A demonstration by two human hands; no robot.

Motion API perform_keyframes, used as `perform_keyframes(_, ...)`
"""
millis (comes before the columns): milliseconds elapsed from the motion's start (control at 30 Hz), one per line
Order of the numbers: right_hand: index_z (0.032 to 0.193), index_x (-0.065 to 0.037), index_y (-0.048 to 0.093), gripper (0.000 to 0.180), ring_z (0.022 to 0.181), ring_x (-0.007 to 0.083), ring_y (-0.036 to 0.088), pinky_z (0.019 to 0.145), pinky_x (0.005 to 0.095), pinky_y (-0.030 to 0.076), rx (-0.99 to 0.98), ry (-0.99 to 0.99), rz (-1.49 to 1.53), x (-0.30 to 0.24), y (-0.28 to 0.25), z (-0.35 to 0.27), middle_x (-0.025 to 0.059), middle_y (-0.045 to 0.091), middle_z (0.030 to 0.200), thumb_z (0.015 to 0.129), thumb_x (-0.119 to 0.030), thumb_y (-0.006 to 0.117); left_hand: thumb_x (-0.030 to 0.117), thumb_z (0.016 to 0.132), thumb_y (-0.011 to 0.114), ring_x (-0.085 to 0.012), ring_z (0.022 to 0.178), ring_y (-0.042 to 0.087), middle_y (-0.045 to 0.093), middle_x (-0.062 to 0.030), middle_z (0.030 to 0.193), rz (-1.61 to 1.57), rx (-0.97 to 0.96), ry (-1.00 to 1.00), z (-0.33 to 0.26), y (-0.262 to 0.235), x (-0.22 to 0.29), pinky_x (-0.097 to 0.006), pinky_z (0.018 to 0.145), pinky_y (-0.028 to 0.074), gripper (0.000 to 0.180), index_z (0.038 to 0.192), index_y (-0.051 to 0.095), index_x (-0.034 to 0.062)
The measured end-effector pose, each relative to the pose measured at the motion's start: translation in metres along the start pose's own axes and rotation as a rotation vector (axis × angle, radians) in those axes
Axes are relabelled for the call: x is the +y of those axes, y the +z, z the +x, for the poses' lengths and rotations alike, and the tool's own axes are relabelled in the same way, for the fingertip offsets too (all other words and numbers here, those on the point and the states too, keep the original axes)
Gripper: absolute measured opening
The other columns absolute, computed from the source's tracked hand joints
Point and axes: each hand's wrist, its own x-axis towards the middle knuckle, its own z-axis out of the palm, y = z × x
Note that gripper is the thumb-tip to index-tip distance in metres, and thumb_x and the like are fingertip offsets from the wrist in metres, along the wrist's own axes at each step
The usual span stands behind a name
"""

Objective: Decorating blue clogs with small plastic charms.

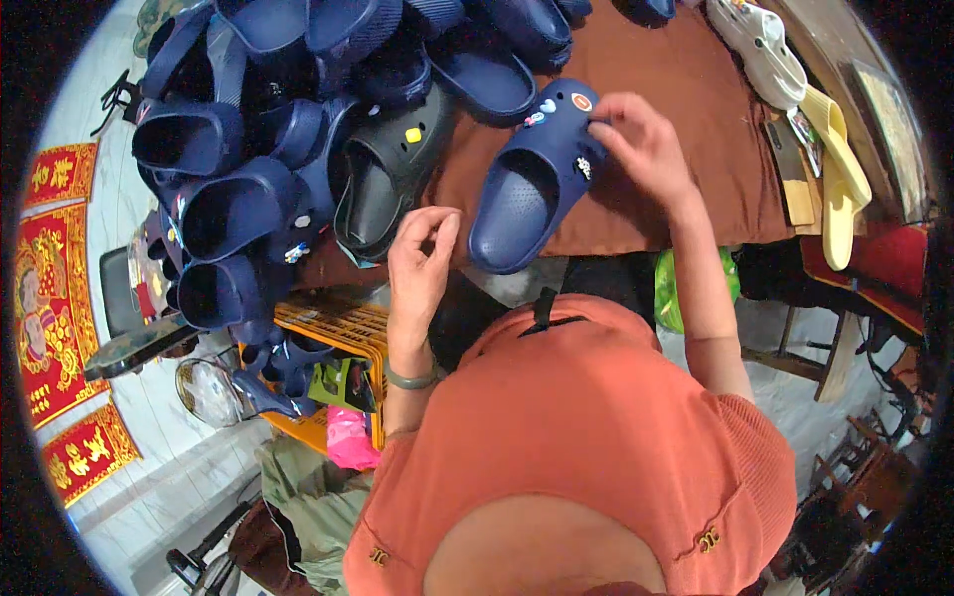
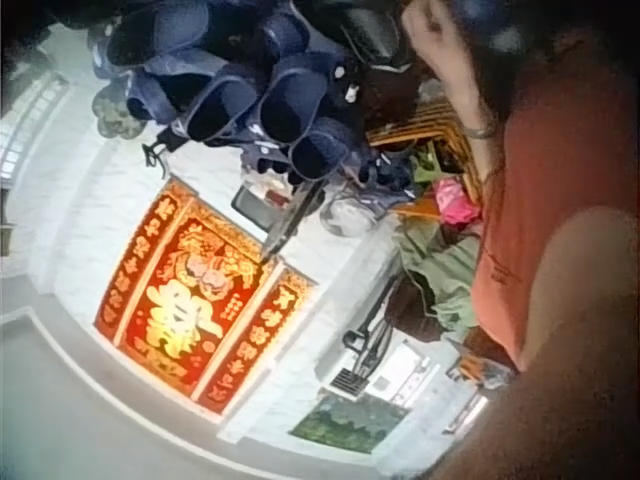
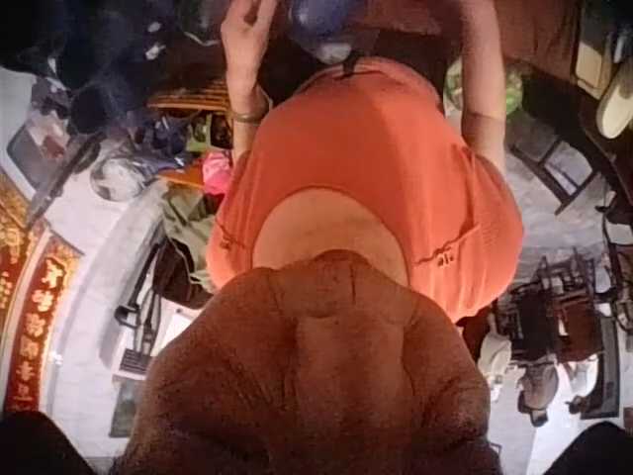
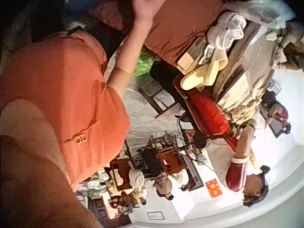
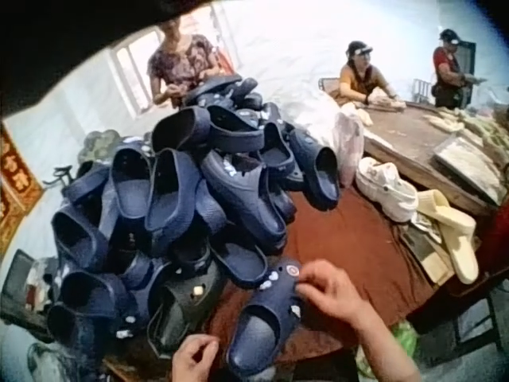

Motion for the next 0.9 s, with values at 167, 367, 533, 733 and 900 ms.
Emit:
perform_keyframes(167,0.132,-0.007,0.046,0.065,0.129,0.0279,0.038,0.108,0.0358,0.031,-0.324,-0.191,-0.071,0.039,-0.002,0.052,0.0149,0.043,0.134,0.078,-0.030,0.072,0.018,0.097,0.049,-0.0136,0.099,0.059,0.062,-0.0093,0.112,-0.580,-0.309,-0.002,0.005,0.039,0.033,-0.026,0.082,0.048,0.030,0.116,0.057,-0.0038)
perform_keyframes(367,0.136,-0.009,0.043,0.067,0.132,0.0316,0.034,0.111,0.0402,0.025,-0.587,-0.200,-0.003,0.026,0.013,0.018,0.0152,0.037,0.140,0.079,-0.030,0.070,0.015,0.095,0.052,-0.0187,0.106,0.057,0.057,-0.0116,0.120,-0.976,-0.392,-0.195,0.030,0.079,0.035,-0.030,0.091,0.046,0.038,0.127,0.046,-0.0036)
perform_keyframes(533,0.126,-0.011,0.055,0.047,0.133,0.0308,0.036,0.109,0.0407,0.028,-0.385,0.007,0.062,0.012,0.023,-0.005,0.0153,0.040,0.140,0.081,-0.019,0.065,0.009,0.089,0.059,-0.0154,0.094,0.063,0.063,-0.0075,0.108,-1.212,-0.382,-0.327,0.028,0.073,0.035,-0.029,0.081,0.052,0.029,0.117,0.056,0.0007)
perform_keyframes(733,0.123,-0.013,0.057,0.032,0.119,0.0320,0.050,0.098,0.0364,0.043,-0.237,-0.042,-0.256,0.009,0.032,-0.012,0.0141,0.047,0.134,0.091,-0.017,0.056,0.008,0.089,0.056,-0.0164,0.092,0.064,0.064,-0.0089,0.105,-1.212,-0.396,-0.329,0.029,0.079,0.032,-0.029,0.078,0.053,0.030,0.118,0.054,-0.0016)
perform_keyframes(900,0.120,-0.013,0.059,0.030,0.113,0.0331,0.055,0.093,0.0393,0.047,-0.088,-0.098,-0.378,0.008,0.042,-0.015,0.0135,0.053,0.130,0.091,-0.021,0.057,0.004,0.091,0.052,-0.0167,0.099,0.061,0.060,-0.0120,0.113,-1.213,-0.405,-0.318,0.031,0.075,0.037,-0.029,0.086,0.050,0.032,0.122,0.051,-0.0060)
